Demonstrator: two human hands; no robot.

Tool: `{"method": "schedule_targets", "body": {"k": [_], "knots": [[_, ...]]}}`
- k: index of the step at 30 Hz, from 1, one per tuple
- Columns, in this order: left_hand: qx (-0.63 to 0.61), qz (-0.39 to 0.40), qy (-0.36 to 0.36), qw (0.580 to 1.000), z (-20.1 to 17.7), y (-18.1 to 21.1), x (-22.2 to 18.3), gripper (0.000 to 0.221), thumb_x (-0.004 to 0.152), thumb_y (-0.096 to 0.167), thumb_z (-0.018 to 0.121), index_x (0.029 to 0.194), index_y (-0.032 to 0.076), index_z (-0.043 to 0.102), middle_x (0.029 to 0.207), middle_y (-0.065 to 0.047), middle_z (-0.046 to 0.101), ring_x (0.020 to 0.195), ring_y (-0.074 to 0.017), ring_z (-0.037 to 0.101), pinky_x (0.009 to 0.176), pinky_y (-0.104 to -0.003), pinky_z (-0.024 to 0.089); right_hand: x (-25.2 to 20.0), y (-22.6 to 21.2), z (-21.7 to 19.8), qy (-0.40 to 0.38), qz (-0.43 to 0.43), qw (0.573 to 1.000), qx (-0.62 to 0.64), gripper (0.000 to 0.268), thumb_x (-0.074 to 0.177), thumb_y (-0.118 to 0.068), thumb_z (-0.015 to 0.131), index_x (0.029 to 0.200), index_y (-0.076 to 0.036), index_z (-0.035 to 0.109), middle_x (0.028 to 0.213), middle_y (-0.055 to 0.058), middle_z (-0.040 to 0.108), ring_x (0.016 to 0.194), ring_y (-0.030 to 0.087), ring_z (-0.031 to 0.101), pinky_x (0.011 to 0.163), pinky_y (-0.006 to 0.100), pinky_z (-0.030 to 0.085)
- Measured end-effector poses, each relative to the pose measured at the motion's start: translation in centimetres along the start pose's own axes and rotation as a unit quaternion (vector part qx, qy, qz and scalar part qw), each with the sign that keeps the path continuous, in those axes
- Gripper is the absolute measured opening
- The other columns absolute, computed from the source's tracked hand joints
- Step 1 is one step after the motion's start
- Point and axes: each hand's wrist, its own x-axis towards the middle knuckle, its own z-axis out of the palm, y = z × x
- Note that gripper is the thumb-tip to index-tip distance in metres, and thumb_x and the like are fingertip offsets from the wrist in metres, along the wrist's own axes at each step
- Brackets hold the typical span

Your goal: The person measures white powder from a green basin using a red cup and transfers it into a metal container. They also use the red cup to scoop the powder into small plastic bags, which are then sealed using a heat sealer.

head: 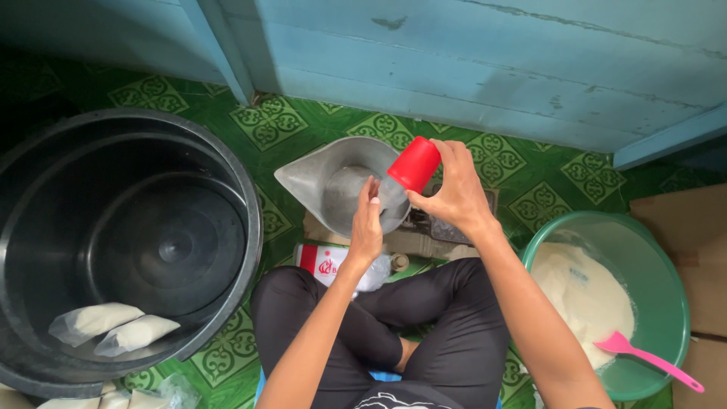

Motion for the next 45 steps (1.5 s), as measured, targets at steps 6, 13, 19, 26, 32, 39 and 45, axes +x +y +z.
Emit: {"method": "schedule_targets", "body": {"k": [6, 13, 19, 26, 32, 39, 45], "knots": [[0.001, 0.001, 0.004, 1.0, 0.1, 0.0, 0.0, 0.056, 0.103, 0.028, 0.026, 0.153, 0.001, 0.023, 0.15, -0.029, 0.037, 0.139, -0.0418, 0.036, 0.114, -0.05, 0.032, -0.1, -0.1, 0.0, 0.003, -0.016, 1.0, -0.005, 0.088, 0.06, -0.026, 0.087, 0.133, 0.004, 0.049, 0.115, 0.02, 0.048, 0.11, 0.041, 0.054, 0.089, 0.047, 0.052], [0.001, 0.005, 0.013, 1.0, 0.1, -0.5, 0.2, 0.055, 0.103, 0.026, 0.027, 0.152, 0.002, 0.025, 0.148, -0.029, 0.039, 0.138, -0.0426, 0.038, 0.114, -0.05, 0.032, -0.3, 0.8, 0.9, 0.034, -0.059, 0.997, -0.032, 0.091, 0.055, -0.027, 0.088, 0.133, 0.003, 0.05, 0.113, 0.019, 0.049, 0.106, 0.04, 0.055, 0.089, 0.046, 0.052], [0.003, 0.008, 0.014, 1.0, 0.2, -1.2, 0.4, 0.055, 0.103, 0.026, 0.028, 0.152, 0.001, 0.026, 0.148, -0.029, 0.04, 0.138, -0.0427, 0.039, 0.114, -0.05, 0.032, -0.5, 0.9, 1.0, 0.044, -0.058, 0.997, -0.029, 0.092, 0.054, -0.028, 0.088, 0.133, 0.002, 0.051, 0.113, 0.018, 0.05, 0.105, 0.039, 0.056, 0.089, 0.046, 0.051], [0.006, 0.01, 0.022, 1.0, 0.4, -1.3, 0.3, 0.054, 0.104, 0.026, 0.029, 0.152, 0.003, 0.027, 0.149, -0.026, 0.041, 0.139, -0.0392, 0.038, 0.115, -0.048, 0.031, -0.8, 2.1, 1.2, 0.047, 0.039, 0.996, 0.059, 0.084, 0.06, -0.032, 0.089, 0.128, 0.001, 0.053, 0.112, 0.019, 0.052, 0.106, 0.037, 0.058, 0.085, 0.043, 0.055], [0.011, 0.015, 0.031, 0.999, 0.7, -0.7, -0.3, 0.053, 0.103, 0.025, 0.029, 0.151, 0.003, 0.028, 0.149, -0.026, 0.04, 0.139, -0.0379, 0.038, 0.116, -0.048, 0.029, -1.2, 4.5, 1.7, 0.025, 0.176, 0.975, 0.137, 0.081, 0.064, -0.039, 0.088, 0.126, 0.003, 0.057, 0.111, 0.021, 0.057, 0.106, 0.033, 0.063, 0.084, 0.035, 0.058], [0.037, 0.04, 0.065, 0.996, 0.5, -1.3, -0.9, 0.051, 0.105, 0.025, 0.029, 0.148, -0.002, 0.035, 0.147, -0.028, 0.041, 0.138, -0.039, 0.039, 0.116, -0.047, 0.027, -3.0, 5.3, 0.2, 0.008, 0.294, 0.921, 0.255, 0.07, 0.076, -0.048, 0.081, 0.126, -0.003, 0.061, 0.113, 0.018, 0.064, 0.103, 0.023, 0.067, 0.082, 0.032, 0.058], [0.059, 0.139, 0.123, 0.981, -1.2, -1.7, -2.7, 0.039, 0.105, 0.016, 0.036, 0.137, -0.004, 0.049, 0.134, -0.027, 0.054, 0.127, -0.0387, 0.05, 0.109, -0.049, 0.037, -8.0, 6.5, -2.4, 0.029, 0.306, 0.89, 0.336, 0.064, 0.083, -0.039, 0.077, 0.13, 0.0, 0.059, 0.113, 0.022, 0.064, 0.105, 0.028, 0.066, 0.086, 0.04, 0.056]]}}
